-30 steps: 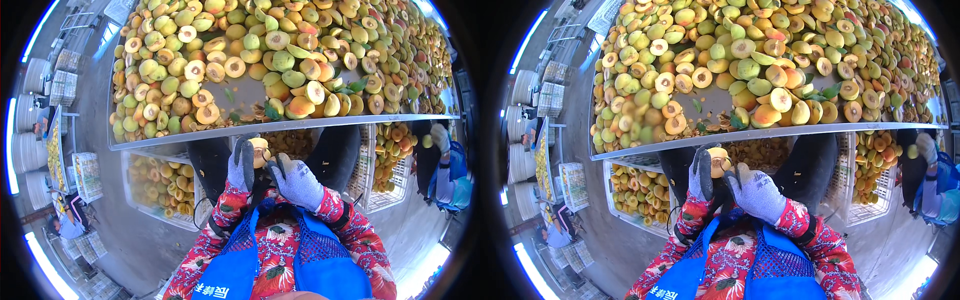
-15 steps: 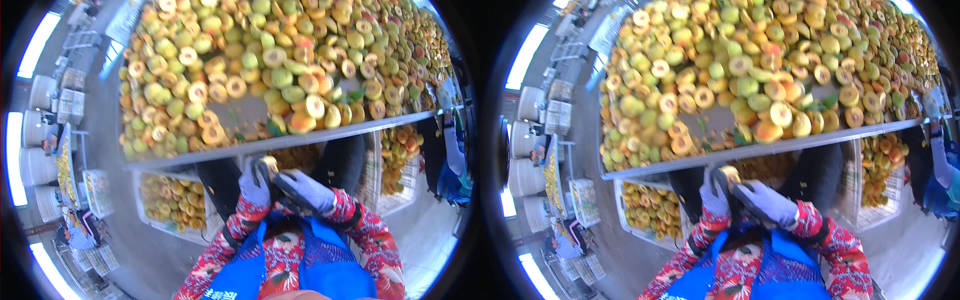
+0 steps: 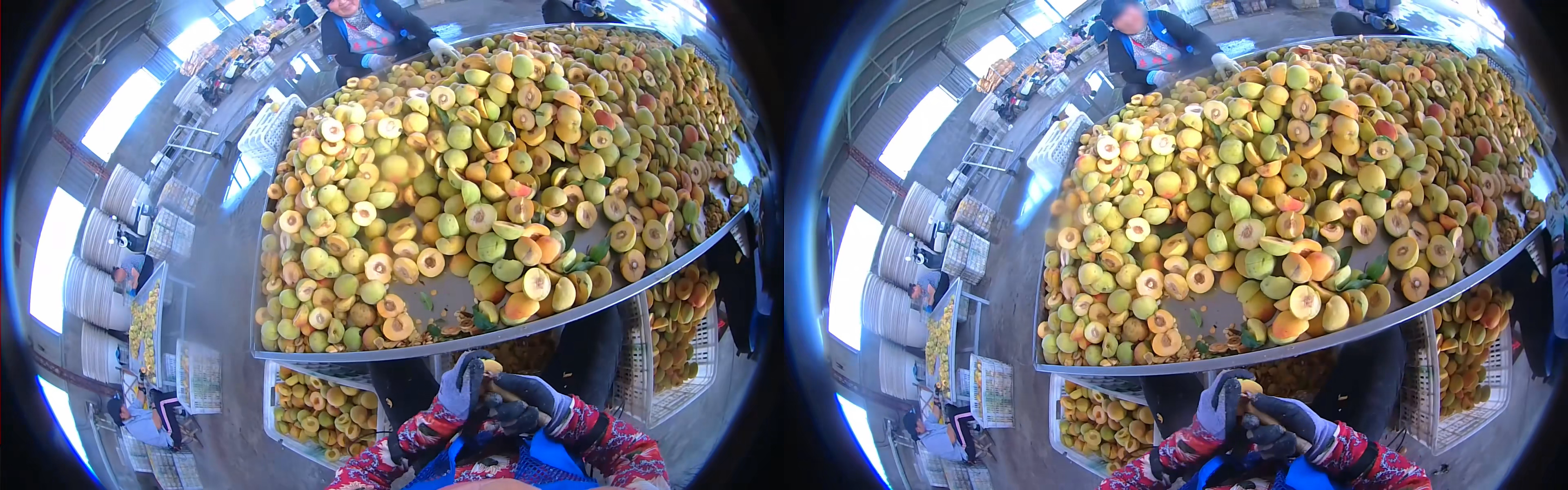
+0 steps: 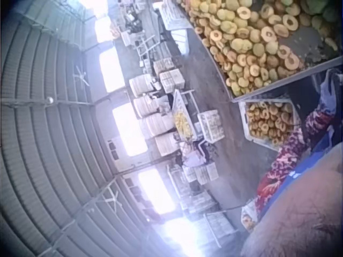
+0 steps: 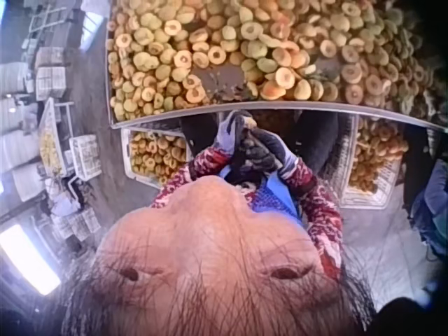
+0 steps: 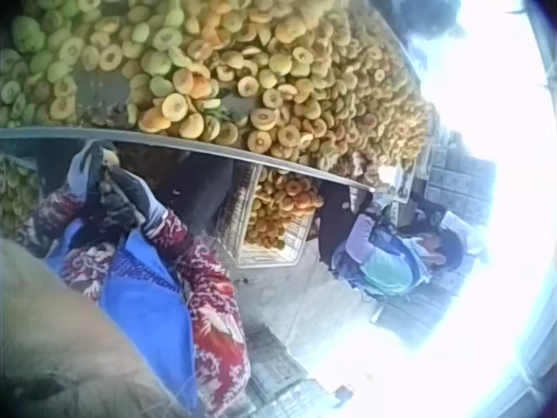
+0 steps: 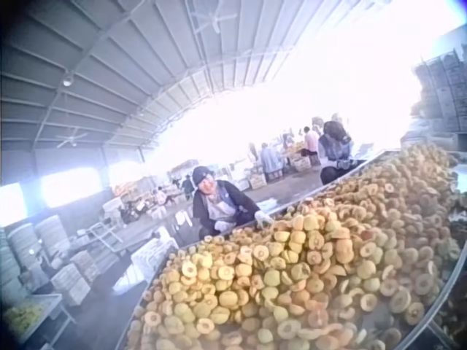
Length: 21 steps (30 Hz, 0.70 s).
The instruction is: Using a pitting tool to remove pits from halved peaches.
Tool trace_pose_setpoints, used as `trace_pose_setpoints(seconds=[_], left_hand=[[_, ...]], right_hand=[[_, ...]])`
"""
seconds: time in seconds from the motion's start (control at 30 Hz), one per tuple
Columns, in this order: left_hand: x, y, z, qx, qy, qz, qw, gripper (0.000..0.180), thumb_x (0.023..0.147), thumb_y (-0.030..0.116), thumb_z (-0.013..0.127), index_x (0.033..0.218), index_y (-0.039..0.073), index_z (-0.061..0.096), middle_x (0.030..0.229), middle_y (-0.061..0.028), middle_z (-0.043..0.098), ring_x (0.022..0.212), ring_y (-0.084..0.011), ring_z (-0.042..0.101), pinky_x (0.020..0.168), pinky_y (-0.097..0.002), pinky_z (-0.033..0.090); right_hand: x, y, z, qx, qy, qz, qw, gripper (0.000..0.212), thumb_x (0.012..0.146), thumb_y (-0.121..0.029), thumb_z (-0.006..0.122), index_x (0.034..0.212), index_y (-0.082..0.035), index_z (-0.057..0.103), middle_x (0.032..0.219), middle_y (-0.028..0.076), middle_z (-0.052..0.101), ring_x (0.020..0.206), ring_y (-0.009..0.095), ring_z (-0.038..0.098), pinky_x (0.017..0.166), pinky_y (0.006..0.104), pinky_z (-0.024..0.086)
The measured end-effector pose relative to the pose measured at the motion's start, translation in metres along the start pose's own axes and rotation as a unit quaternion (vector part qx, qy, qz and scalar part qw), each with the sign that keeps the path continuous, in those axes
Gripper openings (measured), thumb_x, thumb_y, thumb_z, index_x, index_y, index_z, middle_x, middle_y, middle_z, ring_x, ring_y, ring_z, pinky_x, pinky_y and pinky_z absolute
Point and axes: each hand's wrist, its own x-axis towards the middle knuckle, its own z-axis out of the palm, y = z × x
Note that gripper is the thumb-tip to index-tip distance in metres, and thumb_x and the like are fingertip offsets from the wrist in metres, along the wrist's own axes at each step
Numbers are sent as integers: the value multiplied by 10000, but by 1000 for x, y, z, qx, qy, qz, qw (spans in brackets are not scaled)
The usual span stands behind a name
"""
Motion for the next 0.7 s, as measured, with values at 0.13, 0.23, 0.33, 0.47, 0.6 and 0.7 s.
trace_pose_setpoints(seconds=[0.13,0.23,0.33,0.47,0.6,0.7], left_hand=[[-1,-12,-8,69,-38,76,994,306,978,237,458,1148,-5,537,963,-157,671,799,-244,676,701,-310,526],[4,-2,-16,269,-81,212,936,293,966,179,450,1176,-14,516,972,-185,669,804,-290,684,673,-333,546],[0,-8,-11,-73,-86,30,993,263,928,117,503,1156,-8,543,926,-195,661,766,-323,676,642,-355,548],[-10,-12,-3,219,-59,206,952,272,921,126,525,1155,-12,539,940,-197,657,783,-301,683,658,-348,540],[-7,-14,-5,-33,-130,118,984,348,913,241,578,1158,-4,549,1046,-175,615,854,-297,660,737,-356,526],[-9,-9,-1,-31,-81,167,982,439,934,351,545,1180,-12,528,1059,-163,606,877,-283,641,790,-349,510]], right_hand=[[-3,-1,-12,10,-52,32,998,387,978,-402,436,971,-24,517,572,-4,442,398,76,398,370,180,334],[-4,3,-11,-43,15,5,999,403,982,-413,419,985,-21,511,572,2,436,394,78,398,362,185,336],[-2,3,-15,49,-62,40,996,408,987,-421,398,986,-29,511,580,5,433,399,78,402,359,186,337],[-8,9,-22,29,-58,41,997,398,987,-422,397,1027,-39,499,593,6,436,405,77,412,364,181,340],[-7,17,-18,46,-92,47,994,393,982,-422,409,1034,-41,489,605,2,450,393,70,416,364,175,337],[-2,22,-13,53,-114,31,992,387,978,-424,419,1014,-45,488,604,-4,456,383,65,418,361,175,330]])
